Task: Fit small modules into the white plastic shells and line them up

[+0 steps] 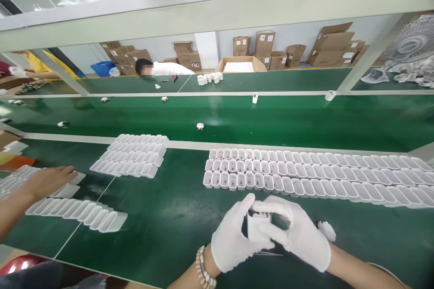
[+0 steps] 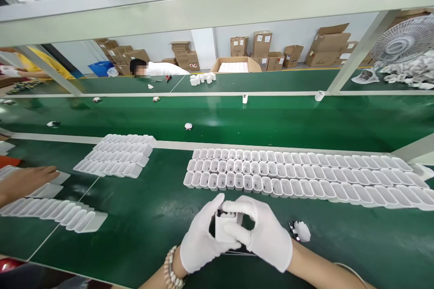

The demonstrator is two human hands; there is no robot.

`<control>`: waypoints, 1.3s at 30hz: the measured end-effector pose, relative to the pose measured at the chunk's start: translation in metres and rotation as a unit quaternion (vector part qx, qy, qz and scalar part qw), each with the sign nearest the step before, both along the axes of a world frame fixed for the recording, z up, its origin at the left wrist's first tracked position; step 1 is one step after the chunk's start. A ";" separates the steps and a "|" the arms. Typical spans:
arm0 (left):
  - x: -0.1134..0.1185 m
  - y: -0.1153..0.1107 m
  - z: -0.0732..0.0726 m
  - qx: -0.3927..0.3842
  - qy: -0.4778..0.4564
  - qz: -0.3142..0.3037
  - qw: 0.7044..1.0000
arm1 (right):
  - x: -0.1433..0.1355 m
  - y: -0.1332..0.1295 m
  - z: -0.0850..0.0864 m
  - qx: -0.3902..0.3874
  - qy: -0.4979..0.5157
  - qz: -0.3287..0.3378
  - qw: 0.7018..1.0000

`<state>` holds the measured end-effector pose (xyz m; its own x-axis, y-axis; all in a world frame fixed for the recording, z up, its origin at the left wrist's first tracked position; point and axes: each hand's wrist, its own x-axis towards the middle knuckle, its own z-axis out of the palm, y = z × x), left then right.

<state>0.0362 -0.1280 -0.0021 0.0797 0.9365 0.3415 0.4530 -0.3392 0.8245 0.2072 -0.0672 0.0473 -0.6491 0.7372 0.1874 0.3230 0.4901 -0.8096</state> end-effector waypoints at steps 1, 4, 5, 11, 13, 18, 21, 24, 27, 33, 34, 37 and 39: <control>-0.001 0.002 0.002 -0.010 0.008 -0.010 1.000 | 0.000 0.001 0.000 -0.037 0.000 0.011 0.999; -0.003 0.008 0.014 -0.032 0.026 -0.034 0.999 | -0.002 0.002 -0.002 -0.182 -0.001 0.032 0.983; -0.004 0.010 0.018 -0.042 0.029 -0.036 0.998 | -0.003 0.002 -0.003 -0.230 0.003 0.041 0.972; -0.008 0.013 0.021 -0.088 0.038 -0.059 0.994 | -0.006 -0.003 -0.009 -0.356 0.019 0.058 0.932; -0.007 0.012 0.020 -0.085 0.014 -0.055 0.995 | -0.006 -0.004 -0.010 -0.352 0.017 0.035 0.935; -0.002 0.012 0.030 -0.149 -0.097 -0.040 0.983 | -0.012 -0.001 -0.006 -0.423 0.087 0.022 0.902; -0.001 0.012 0.042 -0.244 -0.199 -0.054 0.947 | -0.020 0.002 0.000 -0.492 0.120 0.036 0.862; -0.004 0.010 0.049 -0.249 -0.230 -0.026 0.940 | -0.030 0.005 0.006 -0.515 0.133 0.052 0.845; -0.007 0.010 0.044 -0.234 -0.266 0.016 0.935 | -0.040 0.008 0.007 -0.525 0.149 0.052 0.836; -0.024 0.011 0.028 -0.207 -0.300 0.026 0.931 | -0.051 0.020 0.003 -0.587 0.223 0.052 0.776; -0.031 0.010 0.027 -0.203 -0.283 0.050 0.936 | -0.052 0.022 0.003 -0.588 0.224 0.039 0.777; -0.062 0.006 0.025 -0.172 -0.226 0.131 0.950 | -0.054 0.030 0.005 -0.499 0.154 -0.009 0.853; -0.087 0.006 0.022 -0.139 -0.141 0.179 0.964 | -0.054 0.041 0.007 -0.406 0.093 -0.033 0.909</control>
<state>-0.0508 -0.1221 0.0200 -0.3247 0.9452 0.0350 0.2454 0.0485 0.9682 0.1527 -0.0263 0.0542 -0.6116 0.7176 -0.3330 0.1502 -0.3080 -0.9395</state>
